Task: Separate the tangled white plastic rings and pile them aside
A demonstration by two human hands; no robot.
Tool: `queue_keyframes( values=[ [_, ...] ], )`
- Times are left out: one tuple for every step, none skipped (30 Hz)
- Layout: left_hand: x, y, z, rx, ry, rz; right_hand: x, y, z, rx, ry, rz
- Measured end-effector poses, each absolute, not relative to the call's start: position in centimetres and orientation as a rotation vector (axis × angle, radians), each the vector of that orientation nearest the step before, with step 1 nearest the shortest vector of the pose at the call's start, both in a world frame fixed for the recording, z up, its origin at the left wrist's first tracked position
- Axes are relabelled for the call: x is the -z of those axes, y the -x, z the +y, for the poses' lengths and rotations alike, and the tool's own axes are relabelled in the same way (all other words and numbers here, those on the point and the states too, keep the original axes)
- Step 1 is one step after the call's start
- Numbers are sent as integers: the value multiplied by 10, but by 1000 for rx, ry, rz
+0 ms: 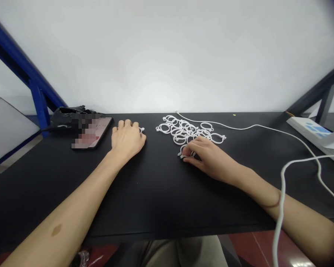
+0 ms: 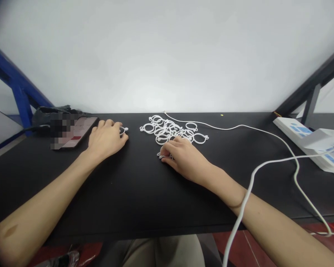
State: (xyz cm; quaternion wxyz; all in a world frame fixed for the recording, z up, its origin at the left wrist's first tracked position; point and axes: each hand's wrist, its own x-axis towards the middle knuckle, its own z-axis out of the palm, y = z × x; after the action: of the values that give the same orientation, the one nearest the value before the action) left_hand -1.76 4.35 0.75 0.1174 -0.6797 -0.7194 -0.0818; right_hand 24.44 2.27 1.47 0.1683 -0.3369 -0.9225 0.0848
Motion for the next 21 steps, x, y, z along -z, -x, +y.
queue_keyframes(
  values=[
    [-8,18,44,233,1985,-2108,-15,-244,23,-245,957,-2619],
    [-8,18,44,224,1980,-2109,-14,-244,22,-246,956,-2613],
    [-7,19,44,214,1976,-2109,-14,-244,23,-245,955,-2608],
    [-7,20,45,205,1972,-2110,-13,-244,23,-240,951,-2605],
    [-7,20,45,198,1970,-2109,-13,-244,23,-229,943,-2604],
    [-6,21,45,193,1968,-2108,-12,-244,23,-214,928,-2603],
    [-5,22,45,189,1967,-2106,-12,-244,23,-195,910,-2601],
    [-5,23,46,186,1965,-2101,-12,-245,23,-175,893,-2594],
    [-4,23,46,187,1963,-2094,-12,-244,23,-156,877,-2581],
    [-4,24,46,195,1959,-2082,-12,-244,23,-138,865,-2561],
    [-4,24,46,217,1958,-2061,-12,-244,23,-124,857,-2538],
    [-5,23,45,264,1964,-2028,-13,-244,22,-113,854,-2512],
    [-7,21,44,337,1984,-1978,-13,-243,22,-108,853,-2487],
    [-9,19,43,437,2023,-1908,-14,-242,21,-104,852,-2464],
    [-11,15,41,559,2090,-1819,-15,-242,20,-99,852,-2439],
    [-14,10,38,688,2182,-1714,-16,-241,19,-94,858,-2413],
    [-17,5,35,813,2292,-1599,-17,-240,17,-89,866,-2385],
    [-19,-1,31,918,2418,-1482,-18,-239,16,-86,875,-2355],
    [-20,-7,27,989,2538,-1386,-19,-239,16,-88,884,-2321],
    [-21,-13,23,1040,2634,-1309,-20,-238,15,-95,899,-2283],
    [-21,-18,19,1056,2718,-1246,-21,-238,15,-108,915,-2248]
  ],
)
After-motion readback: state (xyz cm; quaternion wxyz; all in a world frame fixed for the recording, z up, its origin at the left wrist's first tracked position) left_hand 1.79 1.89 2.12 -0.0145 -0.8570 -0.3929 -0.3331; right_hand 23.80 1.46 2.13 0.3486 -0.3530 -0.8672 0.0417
